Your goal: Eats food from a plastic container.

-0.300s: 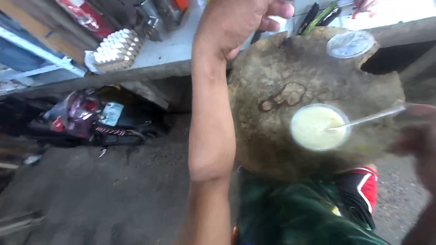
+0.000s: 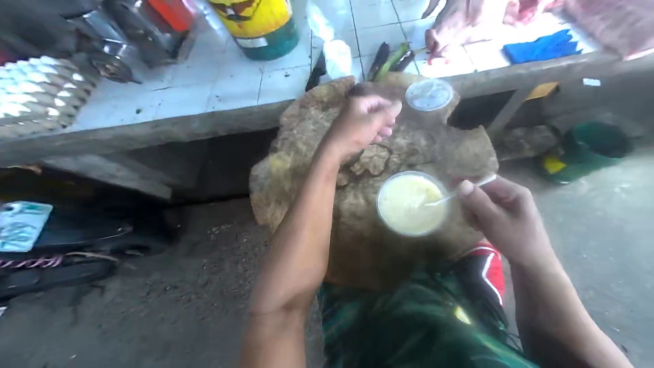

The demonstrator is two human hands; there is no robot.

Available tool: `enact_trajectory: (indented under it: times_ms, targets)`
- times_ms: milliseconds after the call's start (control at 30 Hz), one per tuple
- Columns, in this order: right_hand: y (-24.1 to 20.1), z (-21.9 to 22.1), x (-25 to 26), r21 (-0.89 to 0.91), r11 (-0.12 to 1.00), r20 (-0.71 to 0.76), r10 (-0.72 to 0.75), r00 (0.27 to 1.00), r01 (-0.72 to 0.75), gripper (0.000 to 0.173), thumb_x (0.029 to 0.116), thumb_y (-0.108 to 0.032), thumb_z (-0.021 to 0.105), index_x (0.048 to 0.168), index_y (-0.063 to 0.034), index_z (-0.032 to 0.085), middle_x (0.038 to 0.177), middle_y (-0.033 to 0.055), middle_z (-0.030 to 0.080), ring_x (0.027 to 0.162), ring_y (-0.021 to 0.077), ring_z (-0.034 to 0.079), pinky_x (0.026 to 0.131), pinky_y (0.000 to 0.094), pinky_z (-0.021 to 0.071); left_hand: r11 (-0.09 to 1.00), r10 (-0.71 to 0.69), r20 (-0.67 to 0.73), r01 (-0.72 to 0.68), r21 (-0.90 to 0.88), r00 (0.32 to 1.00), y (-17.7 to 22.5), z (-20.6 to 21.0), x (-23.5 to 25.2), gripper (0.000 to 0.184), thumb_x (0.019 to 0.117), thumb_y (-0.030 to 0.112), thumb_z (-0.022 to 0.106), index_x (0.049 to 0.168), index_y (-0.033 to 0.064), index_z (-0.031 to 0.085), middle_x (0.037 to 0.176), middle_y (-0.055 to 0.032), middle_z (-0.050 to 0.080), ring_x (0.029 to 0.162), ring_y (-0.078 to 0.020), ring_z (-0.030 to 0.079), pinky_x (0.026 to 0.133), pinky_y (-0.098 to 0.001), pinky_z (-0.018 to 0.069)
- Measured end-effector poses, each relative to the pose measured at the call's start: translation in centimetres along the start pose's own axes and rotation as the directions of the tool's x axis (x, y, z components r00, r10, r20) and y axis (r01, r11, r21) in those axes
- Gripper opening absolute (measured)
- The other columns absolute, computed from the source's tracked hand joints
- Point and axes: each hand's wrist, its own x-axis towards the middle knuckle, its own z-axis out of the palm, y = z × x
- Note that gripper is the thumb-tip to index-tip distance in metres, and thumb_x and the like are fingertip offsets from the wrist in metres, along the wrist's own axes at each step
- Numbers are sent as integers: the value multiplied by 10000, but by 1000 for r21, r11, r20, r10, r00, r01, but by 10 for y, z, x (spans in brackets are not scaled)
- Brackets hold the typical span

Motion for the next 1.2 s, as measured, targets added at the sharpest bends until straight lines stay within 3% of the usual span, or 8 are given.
enact_trajectory:
  times_ms: [200,267,400,533,633,867,1000,1200]
  targets:
    - [-21,-6,2,-267,888,205,-326,923,373,179,987,-276,670,1042,-122,744,961,-63,704,757,5,642,660,199,581,982,64,-67,-51,180,996,-19,7,5,334,1046,341,596,1214,67,685,994,-61,732,828,-136,706,762,-336,594]
    - [-30,-14,1,-239,874,165,-393,905,423,166,990,-255,676,1027,-112,752,971,-54,714,736,7,639,631,189,570,976,97,-97,-76,205,991,-23,7,5,310,1046,339,595,1182,81,700,978,-45,733,831,-127,709,790,-346,604]
    - [-36,-21,1,-160,883,92,-431,898,441,125,991,-280,700,1037,-164,709,952,-76,729,697,10,668,596,185,595,964,115,-84,-91,251,990,-26,11,1,298,1039,344,601,1140,91,721,996,-49,736,840,-150,714,811,-396,606]
    - [-23,-5,-1,-236,856,251,-404,880,460,175,1038,-253,617,1025,-122,731,931,-29,728,833,10,669,740,191,572,960,78,12,-78,267,997,-23,22,-3,293,1028,366,626,1120,104,721,943,-32,727,760,-127,694,738,-360,603]
    - [-10,8,2,-334,805,305,-400,864,490,255,1062,-272,560,1096,-125,767,952,5,731,872,28,667,765,206,558,969,38,135,-70,238,990,-19,26,-6,279,1026,354,632,1085,97,723,908,-27,724,730,-125,689,706,-348,601]
    - [-15,-9,2,-164,894,91,-407,909,417,254,1093,-336,500,1178,-178,679,956,-53,690,764,-5,632,657,163,540,991,-86,427,33,131,900,-9,18,-11,273,1072,301,544,1015,142,759,843,25,709,739,-61,640,680,-271,527]
    - [-5,-1,3,-284,856,137,-410,902,432,294,1104,-337,469,1162,-123,662,953,0,692,801,17,642,688,186,543,994,-85,474,41,103,876,-13,15,-9,264,1050,281,554,970,166,778,824,27,722,746,-68,656,665,-300,530]
    - [-8,-8,6,-222,860,97,-450,888,460,278,1097,-368,469,1173,-189,668,980,-62,680,830,12,655,713,176,556,996,-82,517,46,82,852,-16,13,-8,215,1032,260,586,1006,161,775,823,21,715,730,-71,649,648,-286,531]
